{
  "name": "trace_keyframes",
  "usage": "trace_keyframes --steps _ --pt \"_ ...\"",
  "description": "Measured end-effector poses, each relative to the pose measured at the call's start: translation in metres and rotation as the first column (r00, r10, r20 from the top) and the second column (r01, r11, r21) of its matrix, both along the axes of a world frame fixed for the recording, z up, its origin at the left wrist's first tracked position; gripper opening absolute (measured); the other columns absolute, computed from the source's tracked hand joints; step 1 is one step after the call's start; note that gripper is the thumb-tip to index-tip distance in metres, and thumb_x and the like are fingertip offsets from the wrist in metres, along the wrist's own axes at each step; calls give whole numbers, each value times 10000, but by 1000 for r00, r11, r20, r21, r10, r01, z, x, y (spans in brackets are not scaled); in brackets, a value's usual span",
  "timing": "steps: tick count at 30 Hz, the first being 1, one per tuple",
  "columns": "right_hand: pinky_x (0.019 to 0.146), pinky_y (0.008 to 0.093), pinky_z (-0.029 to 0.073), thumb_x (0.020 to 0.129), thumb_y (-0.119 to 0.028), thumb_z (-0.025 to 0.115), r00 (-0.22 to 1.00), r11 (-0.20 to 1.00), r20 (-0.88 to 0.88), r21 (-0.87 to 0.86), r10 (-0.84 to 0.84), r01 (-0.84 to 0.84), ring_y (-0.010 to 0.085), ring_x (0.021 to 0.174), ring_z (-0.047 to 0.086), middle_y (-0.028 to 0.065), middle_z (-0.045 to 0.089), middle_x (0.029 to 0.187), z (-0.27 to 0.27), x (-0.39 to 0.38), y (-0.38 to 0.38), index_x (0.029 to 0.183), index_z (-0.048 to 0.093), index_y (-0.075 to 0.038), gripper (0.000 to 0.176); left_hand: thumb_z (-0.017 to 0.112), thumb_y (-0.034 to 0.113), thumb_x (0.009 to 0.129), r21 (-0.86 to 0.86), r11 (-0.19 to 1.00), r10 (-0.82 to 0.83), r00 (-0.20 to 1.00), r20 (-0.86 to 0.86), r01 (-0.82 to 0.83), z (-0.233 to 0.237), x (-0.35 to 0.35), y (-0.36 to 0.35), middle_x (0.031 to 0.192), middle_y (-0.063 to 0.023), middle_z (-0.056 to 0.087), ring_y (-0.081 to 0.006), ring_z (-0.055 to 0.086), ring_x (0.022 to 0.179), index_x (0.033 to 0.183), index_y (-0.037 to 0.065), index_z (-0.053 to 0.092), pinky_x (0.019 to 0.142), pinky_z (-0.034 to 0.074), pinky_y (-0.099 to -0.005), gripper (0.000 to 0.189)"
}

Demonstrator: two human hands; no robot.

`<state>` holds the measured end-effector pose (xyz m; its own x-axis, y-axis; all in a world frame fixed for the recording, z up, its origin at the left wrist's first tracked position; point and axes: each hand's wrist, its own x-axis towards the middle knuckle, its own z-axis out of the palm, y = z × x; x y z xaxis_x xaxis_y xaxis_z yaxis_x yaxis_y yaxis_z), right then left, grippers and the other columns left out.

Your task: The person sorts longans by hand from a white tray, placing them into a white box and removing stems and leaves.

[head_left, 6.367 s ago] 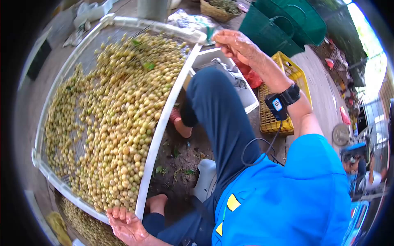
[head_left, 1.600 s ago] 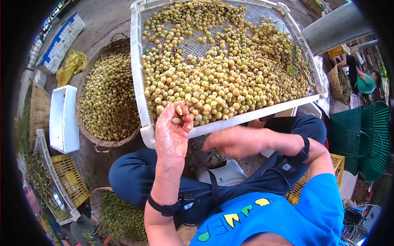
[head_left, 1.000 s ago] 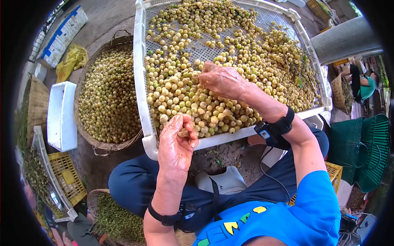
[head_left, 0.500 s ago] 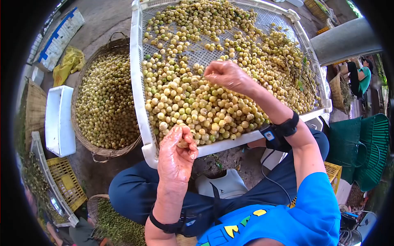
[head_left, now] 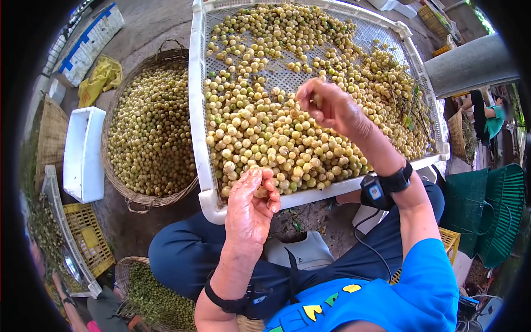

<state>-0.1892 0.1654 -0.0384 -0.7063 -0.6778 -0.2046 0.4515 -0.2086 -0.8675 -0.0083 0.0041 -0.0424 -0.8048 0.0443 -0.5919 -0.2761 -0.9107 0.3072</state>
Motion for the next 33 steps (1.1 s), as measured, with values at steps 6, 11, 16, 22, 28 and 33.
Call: trace_keyframes --steps 6,11,16,22,28,33 --pt "655 324 446 842 -236 486 803 918 -502 373 322 -135 208 686 534 69 527 761 21 90 -56 819 552 -41 207 344 276 910 116 983 149 988 -44 -143 8 -6 14 954 -91 556 -184 565 865 1041 -10 505 677 501 -283 354" --pt "812 393 408 829 -189 480 167 955 -947 288 273 70 290 904 509 113 530 909 23 69 -59 870 566 -47 170 385 246 898 236 952 223 970 -96 -195 -4 -7 -1 789 -66 536 -174 552 707 905 29 536 552 488 -271 265" --pt "958 381 330 888 -324 409 193 730 -812 581 551 361 302 1116 422 168 444 1203 -26 -7 -78 1106 520 -41 374 448 268 884 89 986 135 988 74 -141 5 -4 1 683 -26 469 -127 477 572 817 56 527 439 398 -221 235" --pt "982 407 287 894 -361 339 140 663 -676 737 724 127 292 1163 372 147 399 1265 -46 -3 -92 1218 419 -64 446 451 236 882 134 986 86 993 79 -96 9 -6 -1 670 -18 467 -124 470 577 812 65 520 439 387 -215 197" --pt "853 411 351 862 -336 425 15 651 -661 742 750 163 253 1060 422 91 455 1155 -11 34 -31 1137 472 -95 369 460 216 876 164 985 42 997 69 -52 17 0 -4 674 -18 466 -121 463 580 819 66 507 437 383 -213 167" --pt "824 387 428 854 -284 472 49 622 -632 772 774 135 286 1048 468 125 448 1173 18 39 -8 1145 475 -105 342 488 218 864 191 981 36 998 53 -46 15 4 -7 681 -33 478 -128 474 577 825 40 495 457 373 -222 183"
